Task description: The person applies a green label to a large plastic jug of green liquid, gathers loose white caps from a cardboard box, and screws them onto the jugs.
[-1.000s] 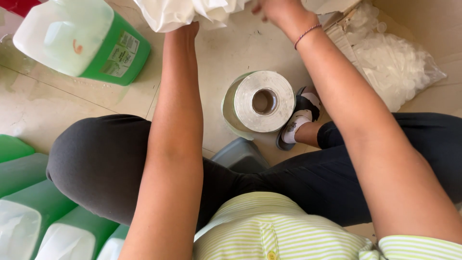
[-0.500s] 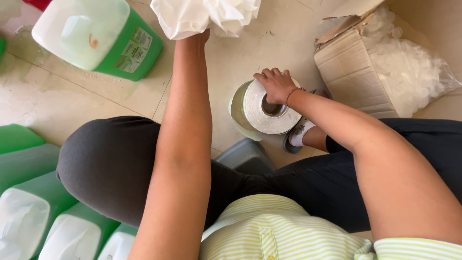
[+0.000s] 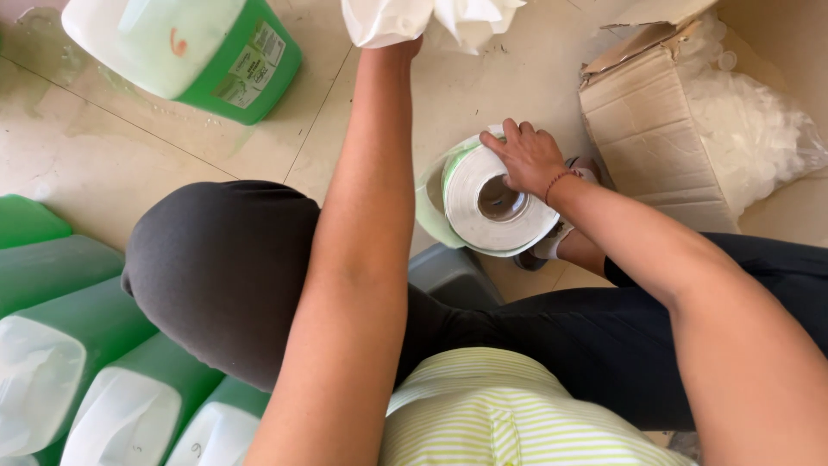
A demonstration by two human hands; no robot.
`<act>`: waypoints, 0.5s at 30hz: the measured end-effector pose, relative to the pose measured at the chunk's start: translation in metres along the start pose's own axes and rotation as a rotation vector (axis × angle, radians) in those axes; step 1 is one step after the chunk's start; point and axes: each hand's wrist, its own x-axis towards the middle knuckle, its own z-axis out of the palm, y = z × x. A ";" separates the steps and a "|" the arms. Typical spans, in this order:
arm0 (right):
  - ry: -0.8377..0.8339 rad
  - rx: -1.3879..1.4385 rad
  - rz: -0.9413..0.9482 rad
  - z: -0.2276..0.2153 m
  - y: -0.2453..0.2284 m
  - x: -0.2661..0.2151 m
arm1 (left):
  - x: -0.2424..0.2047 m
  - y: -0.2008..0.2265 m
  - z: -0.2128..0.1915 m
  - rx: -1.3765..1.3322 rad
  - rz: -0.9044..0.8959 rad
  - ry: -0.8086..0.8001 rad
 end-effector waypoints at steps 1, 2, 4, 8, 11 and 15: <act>0.018 -0.006 -0.019 -0.003 -0.006 -0.006 | 0.000 0.002 0.004 0.029 0.011 -0.019; 0.032 -0.013 -0.035 -0.005 -0.011 -0.012 | -0.002 0.003 0.010 0.063 0.022 -0.050; 0.063 -0.029 -0.061 -0.006 -0.022 -0.022 | -0.007 0.005 0.020 0.122 0.046 -0.107; 0.152 -0.078 -0.066 0.008 -0.039 -0.027 | -0.013 0.015 0.041 0.197 0.098 -0.201; 0.084 -0.003 -0.010 0.021 -0.039 -0.013 | -0.016 0.014 0.044 0.230 0.106 -0.207; 0.050 0.117 0.012 0.032 -0.039 -0.005 | -0.009 0.008 0.030 0.247 0.105 -0.103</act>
